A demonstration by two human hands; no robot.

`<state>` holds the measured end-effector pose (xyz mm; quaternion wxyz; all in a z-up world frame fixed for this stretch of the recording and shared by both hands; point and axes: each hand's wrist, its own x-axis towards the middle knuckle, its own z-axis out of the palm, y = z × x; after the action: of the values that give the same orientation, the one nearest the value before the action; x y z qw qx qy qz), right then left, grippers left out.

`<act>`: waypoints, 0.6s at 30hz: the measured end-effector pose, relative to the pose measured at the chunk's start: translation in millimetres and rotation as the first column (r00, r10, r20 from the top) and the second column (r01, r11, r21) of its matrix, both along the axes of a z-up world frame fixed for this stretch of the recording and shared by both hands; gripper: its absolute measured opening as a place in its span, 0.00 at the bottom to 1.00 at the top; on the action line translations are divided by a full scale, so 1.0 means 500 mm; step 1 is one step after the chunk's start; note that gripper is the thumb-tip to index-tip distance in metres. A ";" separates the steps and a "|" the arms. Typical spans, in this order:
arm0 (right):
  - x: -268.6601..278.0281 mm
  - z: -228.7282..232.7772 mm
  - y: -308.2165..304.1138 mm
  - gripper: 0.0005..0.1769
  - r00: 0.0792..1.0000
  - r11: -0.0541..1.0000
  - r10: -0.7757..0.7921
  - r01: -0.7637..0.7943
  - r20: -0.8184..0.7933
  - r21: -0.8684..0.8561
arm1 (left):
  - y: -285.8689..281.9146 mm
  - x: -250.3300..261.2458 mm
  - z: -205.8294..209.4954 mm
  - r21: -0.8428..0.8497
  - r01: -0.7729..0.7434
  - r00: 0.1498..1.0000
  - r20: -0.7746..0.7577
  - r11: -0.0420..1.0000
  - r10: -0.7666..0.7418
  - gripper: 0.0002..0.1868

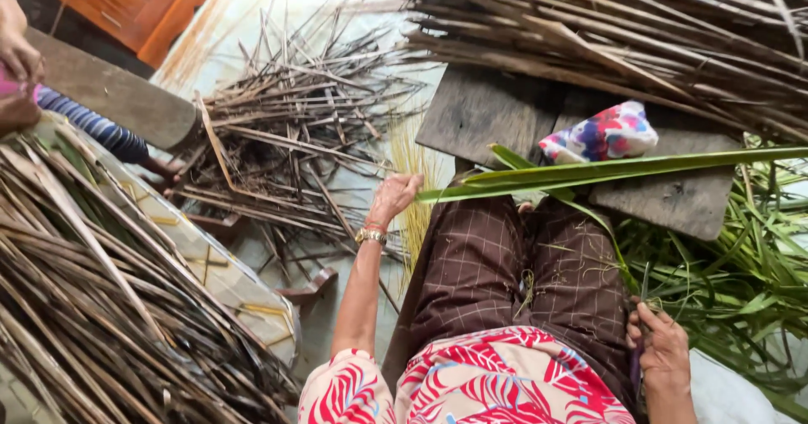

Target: Stripping the green leafy part from palm leaf midribs using a knife to prepare sticks for broom making

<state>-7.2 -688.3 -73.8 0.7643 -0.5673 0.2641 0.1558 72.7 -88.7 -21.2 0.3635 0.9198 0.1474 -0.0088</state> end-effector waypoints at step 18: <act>0.001 0.013 0.035 0.06 0.995 0.991 -0.051 0.041 -0.080 -0.127 | -0.033 0.045 -0.034 -0.501 0.118 0.907 -0.298 0.858 -0.299 0.22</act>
<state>-6.8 -670.7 -67.1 0.7189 -0.6010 0.3179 0.1446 95.1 -105.5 -38.4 0.5389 0.7960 0.1036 -0.2552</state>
